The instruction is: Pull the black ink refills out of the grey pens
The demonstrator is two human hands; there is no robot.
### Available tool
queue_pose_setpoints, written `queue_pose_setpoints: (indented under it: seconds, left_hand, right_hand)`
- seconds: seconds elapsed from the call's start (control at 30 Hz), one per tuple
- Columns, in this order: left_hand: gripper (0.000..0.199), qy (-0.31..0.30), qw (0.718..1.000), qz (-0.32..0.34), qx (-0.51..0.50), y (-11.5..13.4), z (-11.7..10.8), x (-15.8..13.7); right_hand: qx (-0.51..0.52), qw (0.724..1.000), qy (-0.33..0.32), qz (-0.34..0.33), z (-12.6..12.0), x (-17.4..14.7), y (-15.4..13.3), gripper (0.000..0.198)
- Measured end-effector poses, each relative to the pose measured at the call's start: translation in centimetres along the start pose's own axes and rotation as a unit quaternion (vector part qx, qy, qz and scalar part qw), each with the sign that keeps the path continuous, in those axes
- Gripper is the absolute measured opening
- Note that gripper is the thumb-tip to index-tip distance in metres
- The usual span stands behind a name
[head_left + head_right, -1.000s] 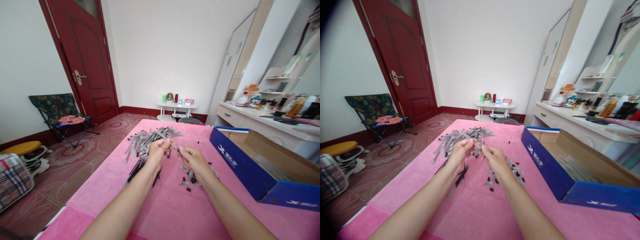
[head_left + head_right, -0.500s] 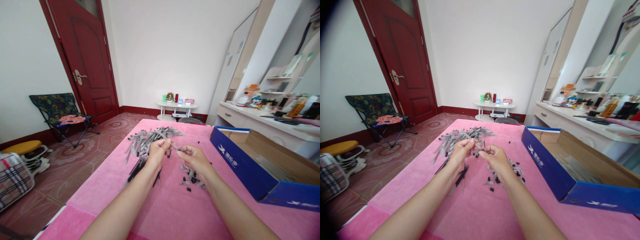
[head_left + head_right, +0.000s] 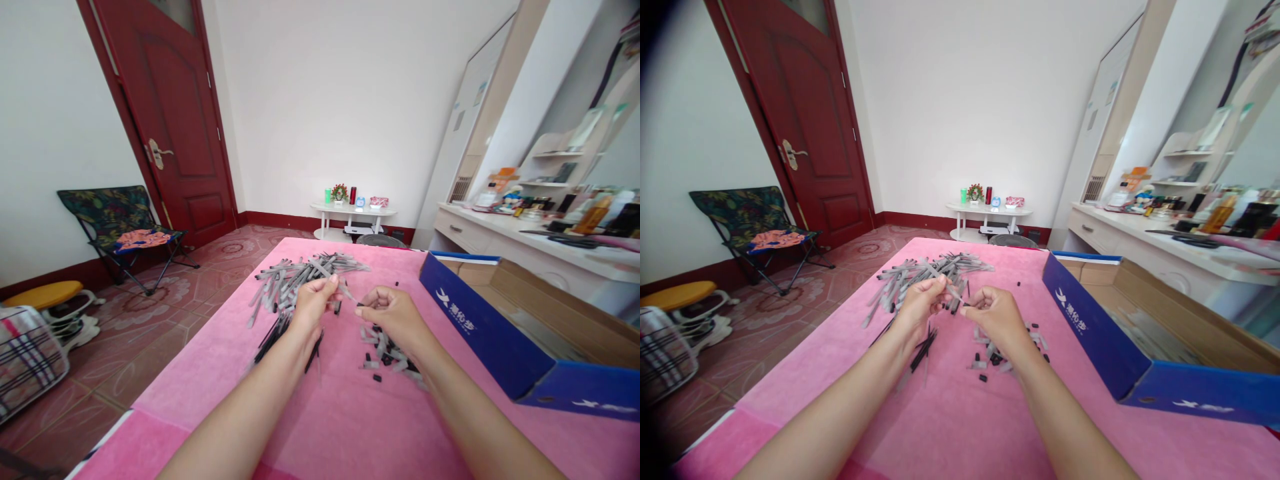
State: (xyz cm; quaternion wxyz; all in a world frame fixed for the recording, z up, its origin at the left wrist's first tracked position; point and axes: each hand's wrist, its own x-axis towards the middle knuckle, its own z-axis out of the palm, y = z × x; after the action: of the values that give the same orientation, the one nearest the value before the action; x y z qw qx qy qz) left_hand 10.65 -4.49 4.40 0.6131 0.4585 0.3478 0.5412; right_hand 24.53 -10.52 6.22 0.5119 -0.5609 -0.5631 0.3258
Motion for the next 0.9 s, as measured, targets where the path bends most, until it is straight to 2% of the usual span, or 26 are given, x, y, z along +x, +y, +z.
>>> queue_pose_setpoints:
  seconds: [0.17, 0.37, 0.53, 0.63, 0.73, 0.9]
  left_hand:
    - [0.038, 0.038, 0.998, -0.037, -0.044, 0.4, -0.8, 0.8]
    - [0.038, 0.030, 0.998, -0.038, -0.047, 0.6, -0.8, 0.7]
    - [0.038, 0.021, 0.997, -0.046, -0.049, 0.4, -0.5, 0.5]
    - [0.038, 0.014, 0.998, -0.042, -0.047, 0.3, -0.4, 0.5]
    - [0.039, 0.014, 0.998, -0.046, -0.040, 0.3, -0.4, 0.5]
    - [0.040, 0.002, 0.999, -0.040, -0.031, 0.1, -0.4, 0.3]
  right_hand:
    - [-0.074, 0.997, 0.017, -0.028, -1.8, 0.6, -0.2, 0.016]
    - [-0.171, 0.983, -0.068, 0.011, -5.3, 0.8, -1.0, 0.016]
    - [-0.253, 0.964, -0.083, 0.027, -6.9, 1.0, -0.3, 0.018]
    - [-0.302, 0.948, -0.095, 0.025, -7.4, 1.3, 0.9, 0.018]
    - [-0.307, 0.944, -0.115, 0.030, -7.3, 1.6, 2.4, 0.017]
    - [-0.334, 0.932, -0.138, -0.024, -5.9, 1.9, 4.2, 0.010]
